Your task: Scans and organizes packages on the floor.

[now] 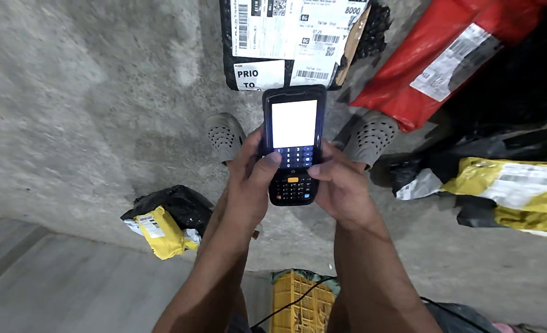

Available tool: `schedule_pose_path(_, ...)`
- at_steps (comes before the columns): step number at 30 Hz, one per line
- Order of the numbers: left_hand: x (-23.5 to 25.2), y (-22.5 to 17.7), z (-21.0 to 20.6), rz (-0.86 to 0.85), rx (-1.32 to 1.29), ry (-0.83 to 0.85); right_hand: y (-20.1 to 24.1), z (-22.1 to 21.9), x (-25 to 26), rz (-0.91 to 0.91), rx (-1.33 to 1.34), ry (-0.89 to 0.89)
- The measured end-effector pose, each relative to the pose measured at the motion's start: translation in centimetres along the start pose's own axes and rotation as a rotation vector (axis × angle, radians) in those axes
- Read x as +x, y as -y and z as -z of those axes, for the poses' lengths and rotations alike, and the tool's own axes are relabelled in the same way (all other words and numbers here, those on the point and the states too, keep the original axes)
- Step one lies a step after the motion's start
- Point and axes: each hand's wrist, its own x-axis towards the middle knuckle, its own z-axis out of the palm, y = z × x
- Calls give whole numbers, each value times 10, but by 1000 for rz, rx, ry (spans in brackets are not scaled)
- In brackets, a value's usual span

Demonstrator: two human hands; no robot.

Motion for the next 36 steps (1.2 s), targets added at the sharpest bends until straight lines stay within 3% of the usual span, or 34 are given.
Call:
schedule_pose_path(20,4,-6,3,-45,-41,-9,5,-10,7,2,-69,22)
schedule_pose_path(27,4,6,1,-14,-102,26,16,-14,16,76,-184,-125)
schedule_pose_path(36,11,-19,-19,8,-10,68,45,-10,28,177,-117,-181)
